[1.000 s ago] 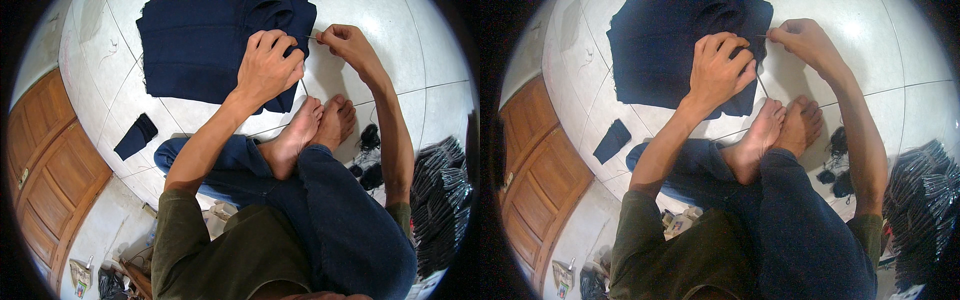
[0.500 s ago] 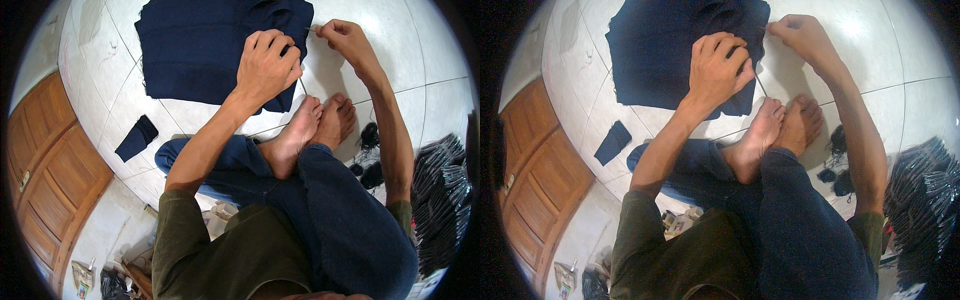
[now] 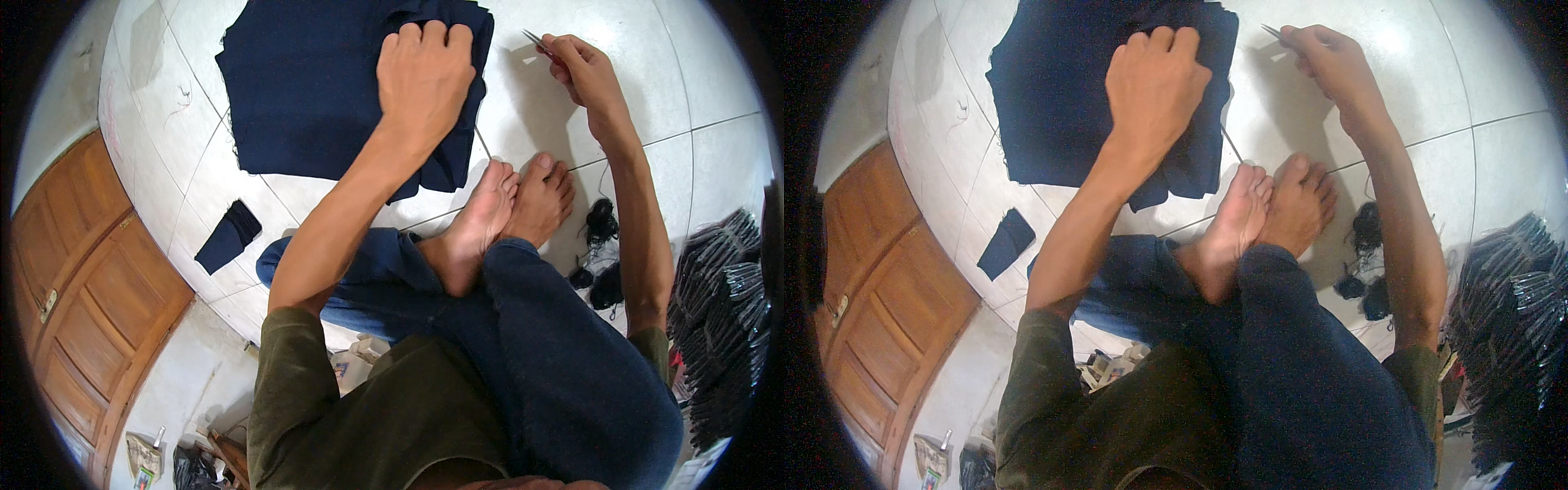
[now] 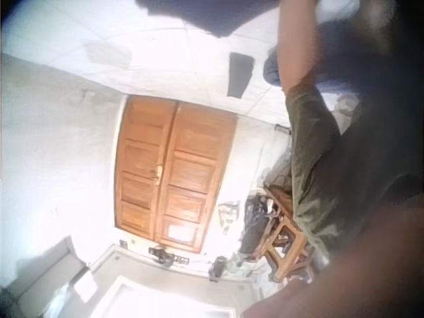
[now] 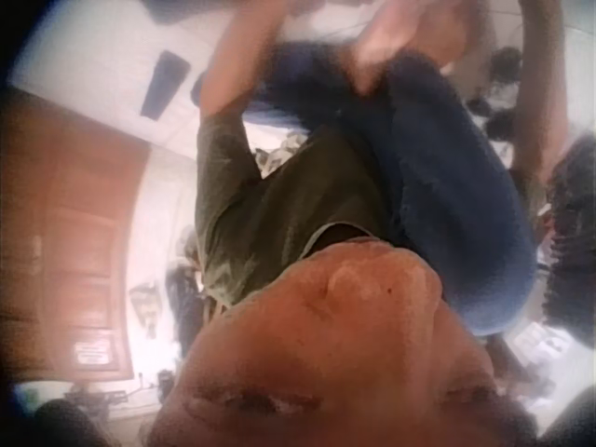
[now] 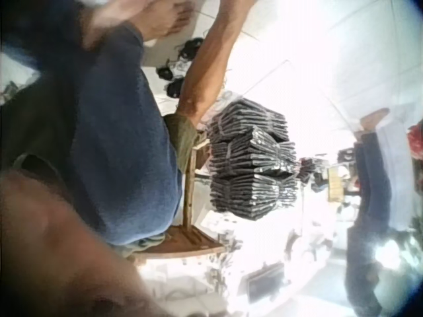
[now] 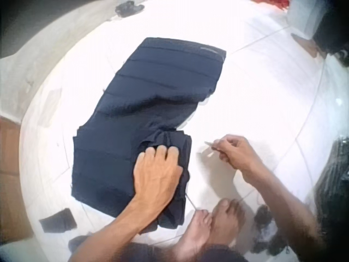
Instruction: The person sits on the floor and uses a red seam ripper to cut along a marked line on a large piece of dark blue fabric. They separate the cut strip from the main piece and set it aside.
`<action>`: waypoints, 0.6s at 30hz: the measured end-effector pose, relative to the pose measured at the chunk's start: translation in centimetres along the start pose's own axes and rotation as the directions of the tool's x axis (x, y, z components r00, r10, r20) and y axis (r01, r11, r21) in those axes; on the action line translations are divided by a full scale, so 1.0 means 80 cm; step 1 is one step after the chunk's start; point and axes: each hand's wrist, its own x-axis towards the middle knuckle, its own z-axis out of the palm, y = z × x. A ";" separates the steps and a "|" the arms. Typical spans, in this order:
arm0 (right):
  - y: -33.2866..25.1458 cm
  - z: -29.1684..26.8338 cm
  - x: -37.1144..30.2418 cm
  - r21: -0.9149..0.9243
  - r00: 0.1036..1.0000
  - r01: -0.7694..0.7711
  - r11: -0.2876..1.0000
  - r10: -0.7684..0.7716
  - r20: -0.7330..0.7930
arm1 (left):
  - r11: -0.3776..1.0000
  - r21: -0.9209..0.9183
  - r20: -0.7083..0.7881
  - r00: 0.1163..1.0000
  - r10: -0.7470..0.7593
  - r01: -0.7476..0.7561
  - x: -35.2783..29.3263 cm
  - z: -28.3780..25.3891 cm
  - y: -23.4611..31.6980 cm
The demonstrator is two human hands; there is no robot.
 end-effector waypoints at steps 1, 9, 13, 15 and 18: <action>-0.002 0.001 -0.001 0.021 1.000 0.002 1.000 -0.003 0.018 | 1.000 -0.023 -0.009 1.000 0.007 -0.008 0.000 -0.002 -0.006; -0.022 0.036 -0.017 0.359 0.970 -0.152 0.921 0.070 0.232 | 0.980 -0.184 -0.079 0.995 0.060 -0.074 -0.013 -0.005 -0.041; -0.027 0.059 -0.018 0.340 0.977 -0.185 0.922 0.135 0.164 | 0.960 -0.271 -0.160 0.987 0.026 -0.069 -0.019 0.006 -0.049; -0.024 0.060 -0.017 0.363 0.975 -0.190 0.912 0.131 0.182 | 0.959 -0.277 -0.162 0.986 0.023 -0.068 -0.019 0.007 -0.047; -0.025 0.064 -0.014 0.388 0.974 -0.192 0.902 0.128 0.185 | 0.957 -0.281 -0.160 0.987 0.021 -0.065 -0.019 0.009 -0.047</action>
